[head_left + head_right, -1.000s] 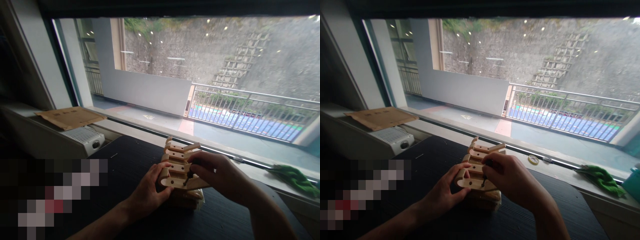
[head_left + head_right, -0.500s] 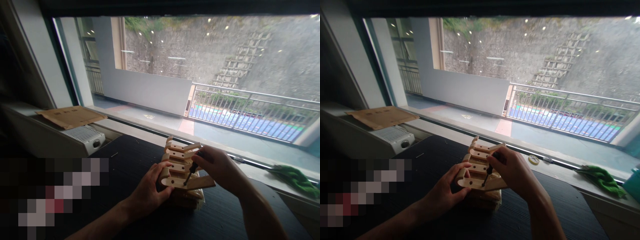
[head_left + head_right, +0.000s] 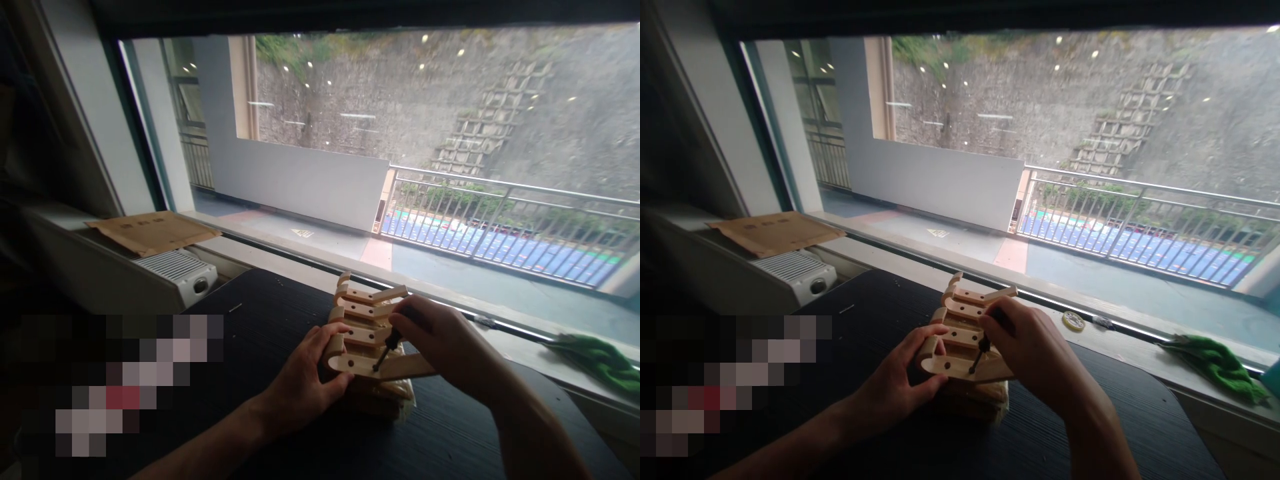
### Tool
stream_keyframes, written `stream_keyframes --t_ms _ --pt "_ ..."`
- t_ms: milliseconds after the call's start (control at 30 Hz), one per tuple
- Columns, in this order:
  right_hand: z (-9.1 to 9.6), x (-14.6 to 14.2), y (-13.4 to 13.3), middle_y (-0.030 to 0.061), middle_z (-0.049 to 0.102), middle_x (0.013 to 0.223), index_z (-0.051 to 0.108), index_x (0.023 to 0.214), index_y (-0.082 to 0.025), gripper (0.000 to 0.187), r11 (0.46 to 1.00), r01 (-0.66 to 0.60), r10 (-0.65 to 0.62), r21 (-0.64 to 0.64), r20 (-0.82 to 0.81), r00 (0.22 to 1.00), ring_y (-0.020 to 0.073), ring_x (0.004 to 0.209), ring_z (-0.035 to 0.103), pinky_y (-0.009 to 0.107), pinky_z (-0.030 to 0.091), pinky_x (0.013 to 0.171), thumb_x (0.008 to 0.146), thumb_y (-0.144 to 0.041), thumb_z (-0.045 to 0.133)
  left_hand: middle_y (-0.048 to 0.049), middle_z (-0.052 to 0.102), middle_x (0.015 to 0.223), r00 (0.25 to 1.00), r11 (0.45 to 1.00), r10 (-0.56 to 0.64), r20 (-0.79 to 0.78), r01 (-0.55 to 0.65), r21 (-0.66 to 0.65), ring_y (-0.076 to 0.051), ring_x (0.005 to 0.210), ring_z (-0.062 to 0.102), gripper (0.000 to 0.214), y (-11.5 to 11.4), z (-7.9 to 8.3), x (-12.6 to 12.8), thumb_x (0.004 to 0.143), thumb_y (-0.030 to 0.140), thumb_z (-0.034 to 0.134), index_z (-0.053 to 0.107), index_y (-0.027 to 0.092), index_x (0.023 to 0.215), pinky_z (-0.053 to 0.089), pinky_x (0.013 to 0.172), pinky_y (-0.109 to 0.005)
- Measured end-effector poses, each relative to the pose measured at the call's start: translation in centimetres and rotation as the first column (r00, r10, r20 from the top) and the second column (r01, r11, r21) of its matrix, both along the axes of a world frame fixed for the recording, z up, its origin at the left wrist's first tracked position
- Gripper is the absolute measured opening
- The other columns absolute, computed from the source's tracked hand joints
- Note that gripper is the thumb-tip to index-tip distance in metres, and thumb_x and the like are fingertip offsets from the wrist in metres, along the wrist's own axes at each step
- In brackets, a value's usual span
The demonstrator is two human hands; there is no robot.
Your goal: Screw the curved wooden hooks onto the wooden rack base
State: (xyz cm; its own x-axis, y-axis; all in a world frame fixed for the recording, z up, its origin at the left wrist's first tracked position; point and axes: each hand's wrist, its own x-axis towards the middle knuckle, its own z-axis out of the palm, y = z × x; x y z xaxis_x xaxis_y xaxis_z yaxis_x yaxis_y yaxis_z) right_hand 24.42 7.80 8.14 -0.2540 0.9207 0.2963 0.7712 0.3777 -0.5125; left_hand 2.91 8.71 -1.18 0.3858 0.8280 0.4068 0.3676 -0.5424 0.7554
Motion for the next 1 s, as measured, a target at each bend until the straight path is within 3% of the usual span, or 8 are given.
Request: stream_keyframes --t_ms 133,367,567,867,1000 --pt "-0.5 0.7 0.7 0.0034 0.064 0.067 0.062 0.083 -0.017 0.032 0.999 0.028 -0.029 -0.026 -0.032 0.999 0.0129 0.054 0.052 0.025 0.039 0.050 0.087 -0.044 0.045 -0.0046 0.056 0.118 1.000 1.000 -0.002 -0.001 0.002 0.001 -0.020 0.112 0.052 0.053 0.0 0.0 0.0 0.074 0.014 0.063 0.044 0.024 0.122 0.038 0.103 -0.034" --pt "0.3 -0.5 -0.2 -0.0010 0.060 0.068 0.062 0.077 -0.022 0.023 0.997 0.019 -0.025 0.072 0.081 0.996 0.0119 0.057 0.050 0.024 0.037 0.051 0.084 -0.041 0.051 -0.0040 0.057 0.115 1.000 1.000 0.007 0.024 -0.007 -0.003 -0.021 0.109 0.053 0.053 -0.1 0.0 0.1 0.073 0.014 0.063 0.045 0.024 0.122 0.039 0.101 -0.035" --pt "0.3 -1.3 -0.8 -0.0032 0.055 0.061 0.058 0.075 -0.023 0.024 1.000 -0.005 0.003 0.018 0.124 0.992 0.0113 0.053 0.045 0.024 0.032 0.048 0.086 -0.043 0.049 -0.0048 0.056 0.115 1.000 1.000 0.003 0.009 -0.003 -0.001 -0.021 0.109 0.052 0.053 -0.1 0.1 0.0 0.073 0.014 0.064 0.044 0.024 0.122 0.039 0.101 -0.035" --pt "-0.2 0.6 0.4 0.0014 0.064 0.066 0.063 0.081 -0.020 0.033 0.995 0.098 -0.096 -0.019 0.065 0.993 0.0127 0.054 0.051 0.025 0.037 0.050 0.086 -0.047 0.046 -0.0018 0.056 0.103 1.000 1.000 -0.009 0.016 0.009 -0.002 -0.019 0.101 0.055 0.053 0.0 -0.1 0.0 0.073 0.012 0.064 0.044 0.025 0.122 0.041 0.098 -0.032" --pt "0.4 0.2 -0.4 0.0004 0.063 0.068 0.063 0.080 -0.022 0.030 0.998 0.064 -0.061 -0.028 0.097 0.993 0.0128 0.057 0.051 0.024 0.037 0.051 0.086 -0.046 0.047 -0.0022 0.055 0.106 1.000 1.000 -0.010 0.019 0.010 -0.012 -0.019 0.102 0.054 0.053 -0.1 0.0 0.0 0.074 0.012 0.063 0.044 0.025 0.122 0.042 0.096 -0.032"
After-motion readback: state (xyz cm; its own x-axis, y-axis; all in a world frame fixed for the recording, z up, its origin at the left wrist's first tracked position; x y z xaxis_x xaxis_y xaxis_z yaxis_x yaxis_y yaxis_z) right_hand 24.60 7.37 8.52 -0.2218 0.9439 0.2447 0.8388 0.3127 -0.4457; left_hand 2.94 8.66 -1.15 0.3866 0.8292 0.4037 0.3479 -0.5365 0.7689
